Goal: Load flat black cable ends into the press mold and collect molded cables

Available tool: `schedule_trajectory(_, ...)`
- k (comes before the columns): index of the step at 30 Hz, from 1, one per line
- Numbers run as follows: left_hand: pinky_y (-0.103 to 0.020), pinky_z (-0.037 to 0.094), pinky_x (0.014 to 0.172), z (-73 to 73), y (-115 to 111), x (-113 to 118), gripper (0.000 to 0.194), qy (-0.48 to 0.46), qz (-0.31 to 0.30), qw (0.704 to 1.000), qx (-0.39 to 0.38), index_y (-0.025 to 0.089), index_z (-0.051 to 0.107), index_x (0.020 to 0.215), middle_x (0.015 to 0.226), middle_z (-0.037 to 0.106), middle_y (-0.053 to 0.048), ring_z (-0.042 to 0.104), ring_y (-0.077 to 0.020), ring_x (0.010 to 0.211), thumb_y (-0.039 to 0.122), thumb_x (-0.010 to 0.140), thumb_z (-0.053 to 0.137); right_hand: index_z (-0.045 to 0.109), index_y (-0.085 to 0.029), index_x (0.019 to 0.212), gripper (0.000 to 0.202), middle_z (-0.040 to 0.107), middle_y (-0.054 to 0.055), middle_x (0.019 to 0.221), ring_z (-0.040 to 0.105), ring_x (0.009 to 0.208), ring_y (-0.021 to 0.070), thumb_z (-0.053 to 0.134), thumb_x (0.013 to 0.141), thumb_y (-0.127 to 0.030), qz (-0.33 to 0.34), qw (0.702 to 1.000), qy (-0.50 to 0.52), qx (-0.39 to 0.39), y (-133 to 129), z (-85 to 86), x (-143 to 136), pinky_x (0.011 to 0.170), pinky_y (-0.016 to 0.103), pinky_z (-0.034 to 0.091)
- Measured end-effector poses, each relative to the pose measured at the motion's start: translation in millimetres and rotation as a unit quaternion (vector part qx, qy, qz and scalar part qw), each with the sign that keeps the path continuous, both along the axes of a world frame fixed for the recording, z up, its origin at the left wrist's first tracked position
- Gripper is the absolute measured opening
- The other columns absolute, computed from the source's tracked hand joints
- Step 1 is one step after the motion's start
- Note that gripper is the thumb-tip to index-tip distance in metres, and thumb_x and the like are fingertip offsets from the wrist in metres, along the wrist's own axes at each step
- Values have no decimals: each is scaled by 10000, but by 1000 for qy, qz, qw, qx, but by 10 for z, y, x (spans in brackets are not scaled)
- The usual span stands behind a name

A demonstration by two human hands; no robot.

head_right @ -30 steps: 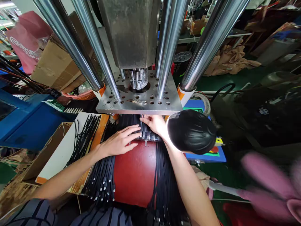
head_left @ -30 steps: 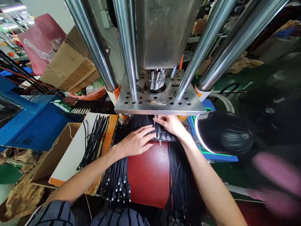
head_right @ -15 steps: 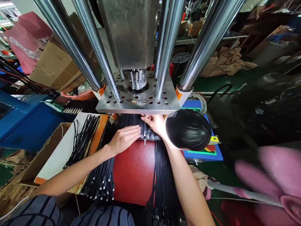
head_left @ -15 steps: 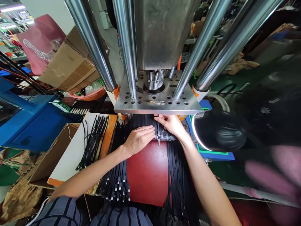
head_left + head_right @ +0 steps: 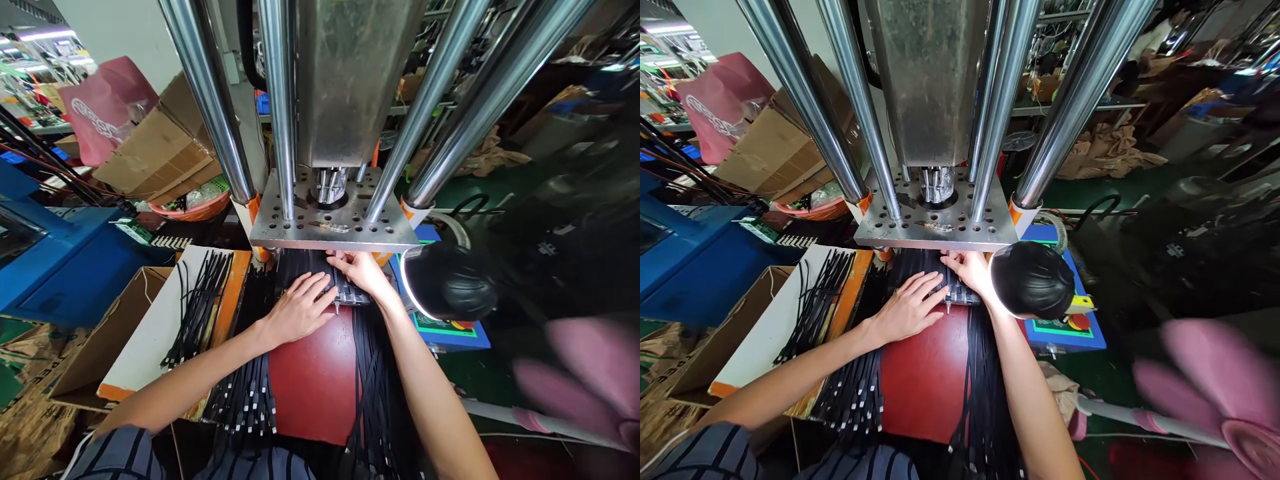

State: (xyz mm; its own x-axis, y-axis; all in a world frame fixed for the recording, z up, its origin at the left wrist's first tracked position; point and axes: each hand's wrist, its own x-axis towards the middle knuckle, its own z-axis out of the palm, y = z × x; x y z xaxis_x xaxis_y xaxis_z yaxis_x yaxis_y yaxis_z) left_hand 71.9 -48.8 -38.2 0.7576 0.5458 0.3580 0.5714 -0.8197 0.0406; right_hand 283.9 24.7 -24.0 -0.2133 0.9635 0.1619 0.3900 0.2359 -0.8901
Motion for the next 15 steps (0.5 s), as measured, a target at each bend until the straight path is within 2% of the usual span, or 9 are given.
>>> schedule_trajectory(4,-504,367,1250,-3,-13,3,459,-10,6,1000,9,123,582,1419,1513,560,-210,492,-318,1463,373,1035,556,661,-192,859,358,671,25,733,474,477,114,645,874,-549,1,1000,14,-14,24,-22,1,457,257,379)
schedule_trajectory(9,-493,393,1241,-6,-10,3,399,-35,9,999,10,133,626,1378,1487,590,-194,516,-299,1446,332,1045,534,594,-206,738,374,661,29,702,469,473,105,651,883,-546,2,1000,17,-15,39,-38,-3,456,251,400)
schedule_trajectory(15,-489,415,1230,-16,14,-1,361,-48,4,999,20,143,650,1348,1443,627,-164,540,-287,1422,295,1046,524,627,-202,770,377,664,27,700,476,479,111,621,891,-559,-7,1000,1,-8,40,-54,-11,452,245,402)
